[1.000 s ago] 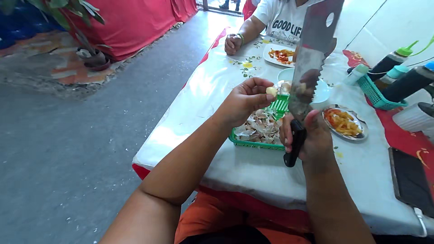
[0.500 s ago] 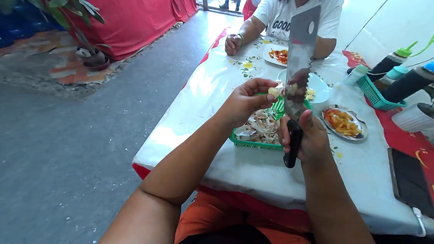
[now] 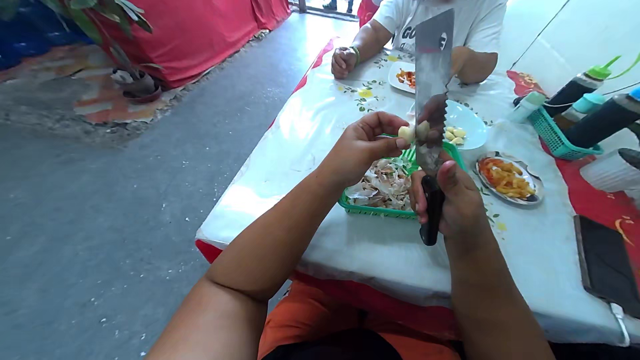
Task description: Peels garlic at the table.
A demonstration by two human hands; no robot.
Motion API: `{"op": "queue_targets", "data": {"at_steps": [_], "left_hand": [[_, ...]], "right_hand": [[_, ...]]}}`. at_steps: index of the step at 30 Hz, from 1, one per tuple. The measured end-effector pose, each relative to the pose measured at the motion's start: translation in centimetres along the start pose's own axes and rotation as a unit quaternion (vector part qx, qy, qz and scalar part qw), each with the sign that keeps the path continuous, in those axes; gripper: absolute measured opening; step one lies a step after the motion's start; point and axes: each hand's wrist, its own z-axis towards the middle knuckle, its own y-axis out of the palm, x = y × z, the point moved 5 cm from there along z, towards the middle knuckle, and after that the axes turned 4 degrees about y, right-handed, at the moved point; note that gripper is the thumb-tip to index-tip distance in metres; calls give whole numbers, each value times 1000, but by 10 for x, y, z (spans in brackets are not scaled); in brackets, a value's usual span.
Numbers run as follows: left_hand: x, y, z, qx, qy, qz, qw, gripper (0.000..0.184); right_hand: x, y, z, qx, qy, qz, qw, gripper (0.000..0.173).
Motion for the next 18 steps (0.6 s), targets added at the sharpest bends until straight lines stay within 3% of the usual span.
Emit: {"op": "queue_targets", "data": {"at_steps": [9, 18], "left_hand": [[2, 2, 0, 0, -20, -41, 999, 24], [5, -1, 0, 29, -2, 5, 1000, 18]], "right_hand": [[0, 0, 0, -11, -6, 10, 1000, 63], [-3, -3, -1, 15, -19, 12, 1000, 63]]}}
